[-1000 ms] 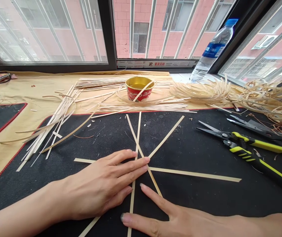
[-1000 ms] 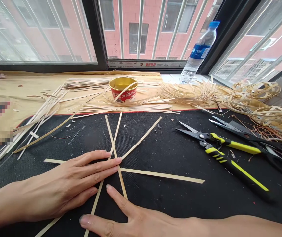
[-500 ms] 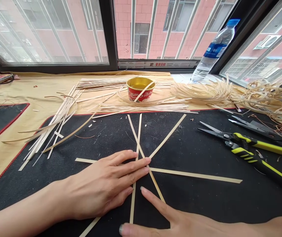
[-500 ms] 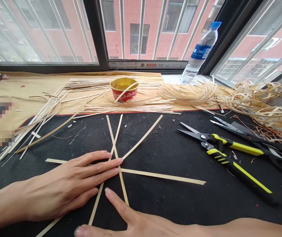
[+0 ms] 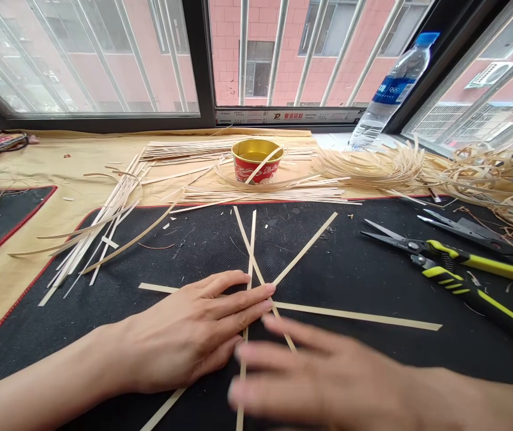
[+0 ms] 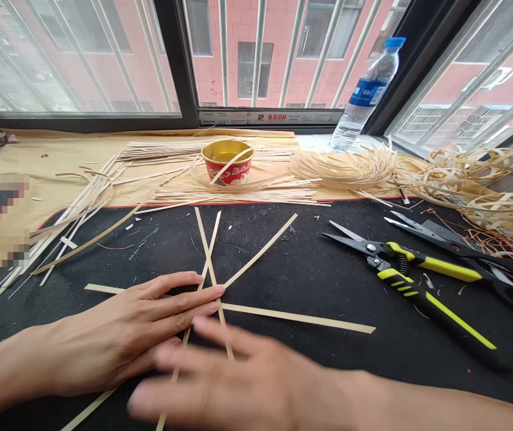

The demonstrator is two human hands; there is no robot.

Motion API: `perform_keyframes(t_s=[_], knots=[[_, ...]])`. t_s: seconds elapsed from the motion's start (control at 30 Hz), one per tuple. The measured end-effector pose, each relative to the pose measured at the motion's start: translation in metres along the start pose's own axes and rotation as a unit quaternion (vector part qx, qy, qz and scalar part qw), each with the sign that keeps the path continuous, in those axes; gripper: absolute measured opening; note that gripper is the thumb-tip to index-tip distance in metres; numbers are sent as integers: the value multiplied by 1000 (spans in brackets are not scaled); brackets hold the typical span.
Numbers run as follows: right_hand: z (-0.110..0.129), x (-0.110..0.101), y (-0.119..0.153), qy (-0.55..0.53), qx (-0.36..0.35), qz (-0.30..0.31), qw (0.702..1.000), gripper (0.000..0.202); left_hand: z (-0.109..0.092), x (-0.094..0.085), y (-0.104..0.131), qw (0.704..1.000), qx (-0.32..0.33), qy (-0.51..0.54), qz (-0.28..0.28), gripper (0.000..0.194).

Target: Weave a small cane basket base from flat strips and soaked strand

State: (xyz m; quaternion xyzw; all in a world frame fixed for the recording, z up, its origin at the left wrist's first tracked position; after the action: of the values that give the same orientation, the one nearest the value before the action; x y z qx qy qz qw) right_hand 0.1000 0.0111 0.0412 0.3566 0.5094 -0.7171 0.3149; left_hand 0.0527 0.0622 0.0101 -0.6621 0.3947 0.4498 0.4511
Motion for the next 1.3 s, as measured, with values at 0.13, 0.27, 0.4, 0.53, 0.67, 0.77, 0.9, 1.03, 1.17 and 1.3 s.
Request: perform_keyframes(t_s=[0.13,0.27,0.4,0.53,0.67,0.77,0.9,1.03,1.17,1.3], knots=[[-60,-28,15,30,214,-66,974,29,1,-1,0,1000,-16,-3,-8,43],[-80,-10,30,21,264,38,963,61,4,-8,-1,999,-37,3,-36,46],[-78,-5,31,19,255,57,965,57,7,-16,1,995,-55,28,-80,36],[-66,-8,25,48,197,54,978,47,6,-22,2,992,-44,33,-110,33],[-53,-10,20,81,132,42,987,35,5,-24,-1,993,-48,26,-100,34],[-45,-9,17,120,82,33,989,34,3,-26,-4,994,-55,14,-92,36],[-42,-8,16,162,50,38,985,36,2,-28,-6,995,-50,1,-90,35],[-40,-14,14,201,38,19,979,37,4,-27,-6,995,-37,3,-92,36],[-39,-22,11,223,42,-20,974,44,5,-28,-7,994,-28,-8,-101,38],[-45,-22,11,216,58,-33,974,43,3,-30,-11,994,-20,-15,-108,39]])
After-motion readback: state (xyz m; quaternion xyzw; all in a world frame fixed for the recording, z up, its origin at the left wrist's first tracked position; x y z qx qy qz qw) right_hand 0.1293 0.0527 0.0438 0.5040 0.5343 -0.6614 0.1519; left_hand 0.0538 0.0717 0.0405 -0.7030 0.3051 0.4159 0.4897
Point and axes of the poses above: each hand's wrist, its own y-axis away from the middle knuckle, its own x-axis out of the palm, z = x × y, the point moved 10 cm from there along -y, towards the middle knuckle, and after that the axes turned 14 degrees about -z, right-handed, at the moved point
